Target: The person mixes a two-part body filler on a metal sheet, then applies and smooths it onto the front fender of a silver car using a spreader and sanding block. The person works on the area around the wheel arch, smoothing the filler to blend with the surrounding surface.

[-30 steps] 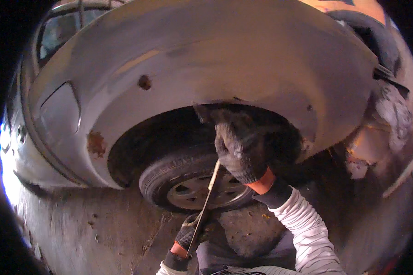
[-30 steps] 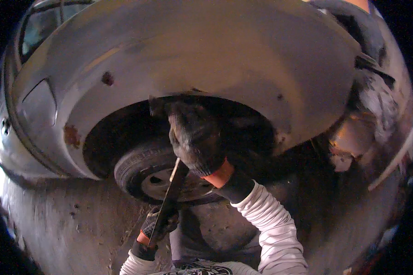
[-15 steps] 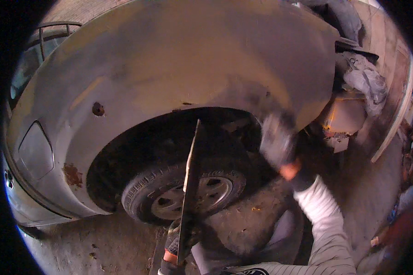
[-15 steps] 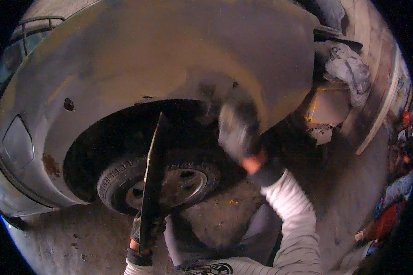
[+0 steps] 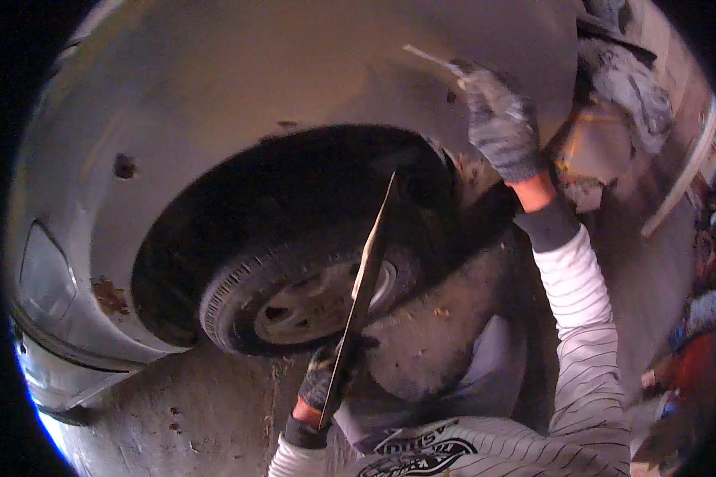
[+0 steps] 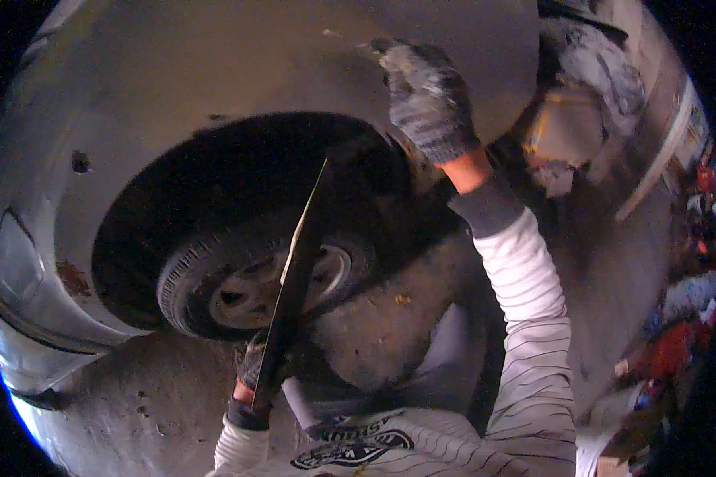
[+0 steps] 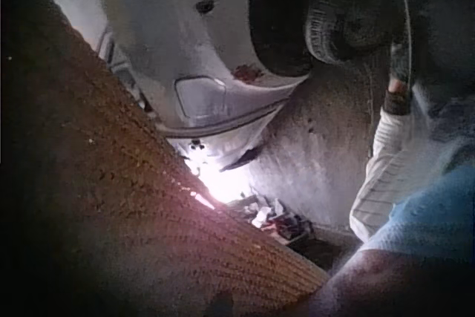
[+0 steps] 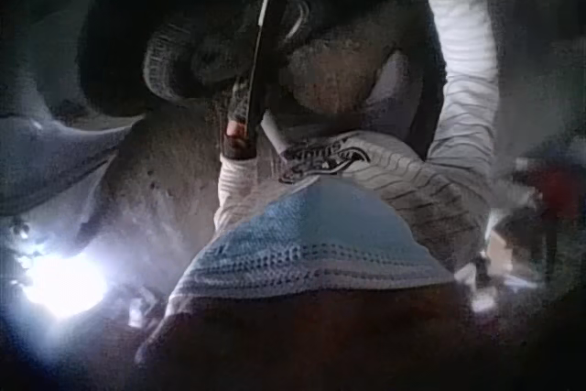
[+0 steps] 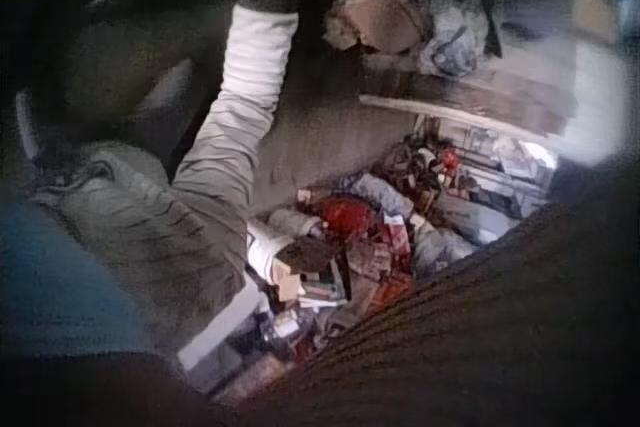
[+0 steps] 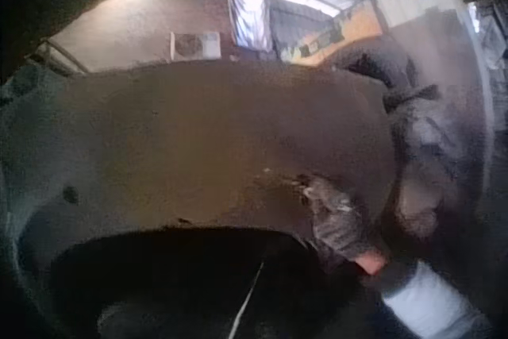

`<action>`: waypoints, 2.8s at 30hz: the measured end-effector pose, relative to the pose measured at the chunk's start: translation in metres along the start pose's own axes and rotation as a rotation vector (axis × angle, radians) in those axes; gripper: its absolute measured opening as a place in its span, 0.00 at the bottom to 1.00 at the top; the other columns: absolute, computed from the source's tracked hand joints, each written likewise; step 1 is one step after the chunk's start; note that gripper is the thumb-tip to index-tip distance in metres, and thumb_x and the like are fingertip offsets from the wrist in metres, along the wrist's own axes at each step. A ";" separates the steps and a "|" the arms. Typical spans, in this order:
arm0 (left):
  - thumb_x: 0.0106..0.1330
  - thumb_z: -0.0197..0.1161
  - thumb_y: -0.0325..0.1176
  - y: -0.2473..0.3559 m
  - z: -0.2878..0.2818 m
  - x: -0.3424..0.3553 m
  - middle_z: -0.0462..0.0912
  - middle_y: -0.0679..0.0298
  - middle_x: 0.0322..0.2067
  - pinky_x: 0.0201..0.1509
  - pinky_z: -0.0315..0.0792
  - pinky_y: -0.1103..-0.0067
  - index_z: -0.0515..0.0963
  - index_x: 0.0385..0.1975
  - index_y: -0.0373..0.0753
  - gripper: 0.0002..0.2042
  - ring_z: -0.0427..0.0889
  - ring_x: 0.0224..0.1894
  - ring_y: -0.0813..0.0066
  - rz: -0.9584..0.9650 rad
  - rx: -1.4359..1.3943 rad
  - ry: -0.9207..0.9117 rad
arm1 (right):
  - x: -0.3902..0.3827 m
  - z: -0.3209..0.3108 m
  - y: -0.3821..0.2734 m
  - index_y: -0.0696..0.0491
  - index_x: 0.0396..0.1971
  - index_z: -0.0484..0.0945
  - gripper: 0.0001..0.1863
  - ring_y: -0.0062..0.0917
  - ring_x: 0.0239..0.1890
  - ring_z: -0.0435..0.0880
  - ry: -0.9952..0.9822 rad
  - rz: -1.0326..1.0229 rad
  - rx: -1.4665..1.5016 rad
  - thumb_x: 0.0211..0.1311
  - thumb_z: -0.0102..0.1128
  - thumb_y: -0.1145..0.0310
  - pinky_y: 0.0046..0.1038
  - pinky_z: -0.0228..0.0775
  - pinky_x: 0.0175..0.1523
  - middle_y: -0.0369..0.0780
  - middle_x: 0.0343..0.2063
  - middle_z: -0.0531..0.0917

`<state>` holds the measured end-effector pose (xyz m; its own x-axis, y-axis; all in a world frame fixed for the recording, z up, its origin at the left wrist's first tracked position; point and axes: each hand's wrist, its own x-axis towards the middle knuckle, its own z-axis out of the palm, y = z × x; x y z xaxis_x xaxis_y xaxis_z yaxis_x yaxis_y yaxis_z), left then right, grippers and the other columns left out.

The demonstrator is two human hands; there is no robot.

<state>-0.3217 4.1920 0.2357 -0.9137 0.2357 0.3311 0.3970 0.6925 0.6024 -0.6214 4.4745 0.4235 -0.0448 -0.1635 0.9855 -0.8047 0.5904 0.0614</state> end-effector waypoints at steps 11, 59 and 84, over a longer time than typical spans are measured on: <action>0.71 0.56 0.31 -0.020 0.041 0.057 0.76 0.75 0.30 0.34 0.65 0.88 0.77 0.57 0.31 0.18 0.70 0.30 0.86 -0.485 -1.198 -0.550 | -0.207 -0.149 -0.013 0.57 0.47 0.80 0.16 0.24 0.40 0.78 -0.118 1.130 -0.004 0.70 0.62 0.60 0.30 0.73 0.50 0.40 0.38 0.84; 0.71 0.59 0.21 0.096 0.104 0.142 0.76 0.55 0.60 0.65 0.71 0.63 0.70 0.64 0.39 0.22 0.77 0.60 0.63 -0.219 -0.019 1.094 | -0.140 -0.086 0.034 0.56 0.47 0.81 0.12 0.26 0.51 0.79 -0.436 0.890 0.939 0.70 0.61 0.66 0.30 0.69 0.60 0.39 0.48 0.84; 0.71 0.58 0.19 0.137 0.182 0.154 0.78 0.61 0.55 0.61 0.72 0.78 0.71 0.63 0.38 0.21 0.77 0.54 0.75 -0.198 -0.817 0.998 | -0.227 -0.103 0.028 0.55 0.50 0.78 0.16 0.30 0.43 0.83 -0.518 1.066 0.949 0.70 0.63 0.61 0.32 0.76 0.51 0.41 0.40 0.84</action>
<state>-0.4242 4.4477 0.2374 -0.6440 -0.6713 0.3669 0.5248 -0.0387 0.8504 -0.5730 4.6097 0.2173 -0.8684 -0.3726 0.3271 -0.3253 -0.0699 -0.9430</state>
